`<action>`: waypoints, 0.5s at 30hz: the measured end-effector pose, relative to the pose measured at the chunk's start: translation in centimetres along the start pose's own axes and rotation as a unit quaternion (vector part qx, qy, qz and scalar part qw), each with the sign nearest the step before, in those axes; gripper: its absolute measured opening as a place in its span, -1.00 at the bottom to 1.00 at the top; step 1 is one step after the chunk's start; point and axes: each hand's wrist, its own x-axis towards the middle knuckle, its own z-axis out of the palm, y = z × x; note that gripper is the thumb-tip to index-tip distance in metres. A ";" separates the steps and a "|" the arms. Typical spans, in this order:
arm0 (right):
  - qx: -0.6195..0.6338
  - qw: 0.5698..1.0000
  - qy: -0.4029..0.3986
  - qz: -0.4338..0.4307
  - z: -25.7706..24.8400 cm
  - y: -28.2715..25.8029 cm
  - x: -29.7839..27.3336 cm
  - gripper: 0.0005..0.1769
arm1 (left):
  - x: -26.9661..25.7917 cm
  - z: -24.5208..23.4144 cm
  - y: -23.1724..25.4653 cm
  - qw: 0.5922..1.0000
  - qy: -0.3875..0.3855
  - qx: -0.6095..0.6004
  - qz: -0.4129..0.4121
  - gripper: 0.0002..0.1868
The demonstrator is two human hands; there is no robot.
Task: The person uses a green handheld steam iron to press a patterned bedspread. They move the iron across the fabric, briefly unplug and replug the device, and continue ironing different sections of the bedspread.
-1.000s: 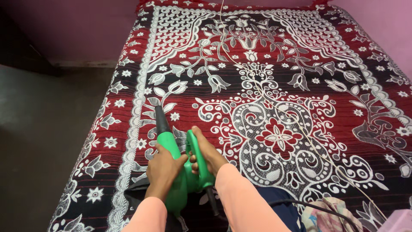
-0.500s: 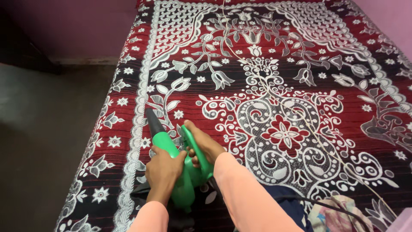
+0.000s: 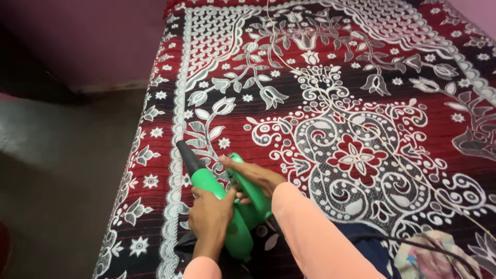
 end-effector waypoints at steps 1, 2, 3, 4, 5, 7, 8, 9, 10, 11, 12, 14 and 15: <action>-0.007 1.000 -0.005 0.010 -0.2 -0.3 0.1 -0.21 | 0.1 0.1 0.1 1.000 -0.006 -0.003 0.003 0.26; -0.014 1.000 -0.009 0.021 -0.5 -0.7 0.2 -0.25 | 0.3 0.2 0.2 1.000 -0.012 -0.005 0.006 0.24; -0.019 0.999 -0.015 0.037 -0.5 -0.4 0.2 -0.28 | 0.0 0.4 -0.1 1.000 -0.023 -0.005 0.006 0.22; -0.005 0.999 0.007 0.050 -0.7 0.1 0.1 -0.31 | -0.3 0.7 -0.4 1.000 -0.017 -0.002 0.013 0.21; 0.008 0.998 0.028 0.060 -0.8 0.3 0.2 -0.33 | -0.2 0.6 -0.5 1.000 -0.007 0.001 0.022 0.21; 0.031 0.998 0.036 0.048 -1.3 0.8 0.4 -0.39 | -0.2 0.8 -0.2 1.000 -0.007 0.007 0.028 0.22; 0.040 0.999 0.023 0.026 -1.5 1.1 0.6 -0.43 | -0.2 0.9 0.2 0.999 -0.018 0.010 0.026 0.24; 0.050 0.999 0.006 0.006 -1.6 1.5 0.9 -0.46 | -0.2 0.8 0.3 0.999 -0.029 0.016 0.021 0.27; 0.055 0.998 0.010 0.018 -1.6 1.8 1.2 -0.46 | -0.2 0.7 0.4 0.999 -0.031 0.015 0.029 0.28; 0.059 0.998 0.014 0.029 -1.6 1.9 1.8 -0.46 | -0.1 0.6 0.6 0.999 -0.033 0.015 0.039 0.30; 0.064 0.997 0.018 0.040 -1.7 2.0 2.3 -0.44 | 0.1 0.5 0.8 0.998 -0.034 0.014 0.048 0.32; 0.067 0.997 0.024 0.040 -2.0 3.0 3.0 -0.49 | -0.2 0.9 0.9 0.998 -0.046 0.021 0.048 0.34; 0.066 0.997 0.028 0.035 -2.3 3.1 3.4 -0.51 | -0.1 1.0 1.1 0.997 -0.048 0.021 0.050 0.34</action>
